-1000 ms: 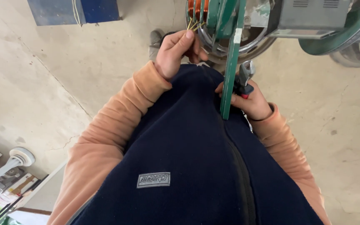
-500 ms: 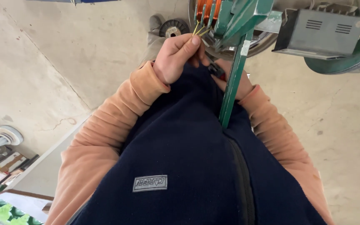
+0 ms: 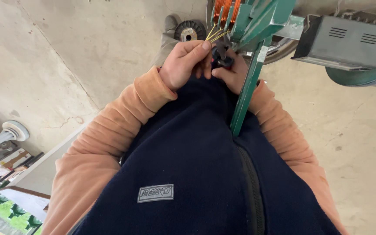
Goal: Winding and securing copper wires to a stator or electrical component using industrial equipment.
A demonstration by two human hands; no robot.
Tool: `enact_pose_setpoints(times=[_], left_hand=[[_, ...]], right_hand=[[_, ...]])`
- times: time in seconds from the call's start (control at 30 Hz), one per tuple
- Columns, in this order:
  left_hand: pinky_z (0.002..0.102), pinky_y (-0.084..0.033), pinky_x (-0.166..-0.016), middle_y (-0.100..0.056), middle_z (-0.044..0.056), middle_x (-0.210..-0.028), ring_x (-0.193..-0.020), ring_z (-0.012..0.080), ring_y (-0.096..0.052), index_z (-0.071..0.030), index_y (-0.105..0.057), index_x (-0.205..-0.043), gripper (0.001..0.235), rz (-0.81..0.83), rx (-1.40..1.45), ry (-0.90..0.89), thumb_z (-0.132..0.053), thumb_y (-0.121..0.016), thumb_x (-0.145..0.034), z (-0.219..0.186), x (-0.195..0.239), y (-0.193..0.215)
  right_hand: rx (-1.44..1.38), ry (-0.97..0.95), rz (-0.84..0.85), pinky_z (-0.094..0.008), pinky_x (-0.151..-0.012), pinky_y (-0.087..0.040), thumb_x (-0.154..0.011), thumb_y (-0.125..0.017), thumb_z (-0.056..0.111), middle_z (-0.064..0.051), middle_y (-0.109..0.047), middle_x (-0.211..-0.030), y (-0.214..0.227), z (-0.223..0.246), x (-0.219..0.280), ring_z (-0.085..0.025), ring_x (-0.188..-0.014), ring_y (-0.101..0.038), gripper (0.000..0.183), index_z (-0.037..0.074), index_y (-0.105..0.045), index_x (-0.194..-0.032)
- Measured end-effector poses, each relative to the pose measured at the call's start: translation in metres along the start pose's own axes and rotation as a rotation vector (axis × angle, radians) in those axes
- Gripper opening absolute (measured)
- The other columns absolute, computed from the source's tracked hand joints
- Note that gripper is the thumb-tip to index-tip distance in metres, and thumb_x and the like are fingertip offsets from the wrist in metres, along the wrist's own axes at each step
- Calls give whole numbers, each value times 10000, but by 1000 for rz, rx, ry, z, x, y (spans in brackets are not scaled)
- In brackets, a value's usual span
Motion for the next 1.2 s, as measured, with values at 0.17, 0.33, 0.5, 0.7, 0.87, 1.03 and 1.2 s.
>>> enact_pose_setpoints(times=[0.17, 0.33, 0.5, 0.7, 0.87, 1.03, 1.2], left_hand=[[226, -457, -603, -678, 30, -753, -647, 83, -597, -46, -645, -912, 413, -11, 11, 45, -338, -446, -1125, 1, -1, -1], [226, -456, -608, -673, 29, -757, -649, 83, -596, -52, -644, -907, 416, -3, 12, 27, -340, -444, -1131, 3, -1, 1], [225, -454, -613, -666, 28, -758, -654, 83, -600, -60, -633, -900, 413, -9, 1, 40, -350, -451, -1131, 3, 0, 2], [226, -460, -627, -676, 19, -762, -675, 76, -600, -73, -624, -899, 412, 8, -31, 21, -361, -440, -1130, 1, -2, 0], [233, -442, -629, -675, 23, -767, -662, 80, -572, -62, -645, -932, 400, -12, -48, 26, -358, -460, -1127, 6, -1, 4], [230, -463, -634, -683, 22, -797, -688, 84, -610, -71, -637, -900, 414, -2, -46, 50, -363, -451, -1129, 1, -2, 2], [231, -463, -620, -692, 24, -825, -686, 90, -624, -76, -632, -895, 407, 16, -17, 51, -356, -443, -1123, 7, -5, 3]], right_hand=[[-66, 31, -30, -323, -1028, -511, -864, -696, 89, -59, -670, -1115, -3, 15, 5, -169, -1091, -629, 444, 19, -600, -1292], [-135, 40, -21, -310, -1030, -484, -854, -670, 84, -39, -666, -1107, -6, 22, 3, -151, -1088, -622, 487, 25, -576, -1328], [-154, 65, 27, -309, -1041, -494, -877, -658, 78, -43, -658, -1089, -6, 14, 1, -160, -1080, -624, 406, 21, -599, -1275], [-134, 41, -34, -303, -991, -493, -826, -663, 68, -29, -678, -1063, -4, 22, 1, -149, -1041, -630, 457, 23, -601, -1277], [-150, -1, -40, -301, -955, -502, -841, -670, 71, -19, -665, -1023, -5, 22, -1, -143, -1000, -626, 388, 33, -608, -1222], [-139, 69, 16, -294, -927, -487, -850, -649, 43, -28, -629, -979, -6, 22, -3, -153, -968, -603, 244, 38, -595, -1087], [-144, 39, 1, -280, -820, -484, -843, -626, 55, -23, -617, -898, -5, 23, -4, -138, -864, -584, 126, 55, -578, -959]])
Point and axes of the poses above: each hand's wrist, its own x-axis away from the middle knuckle, its own y-axis out of the back of the hand, z = x × y, the point moved 4 cm from there along -x, towards the middle knuckle
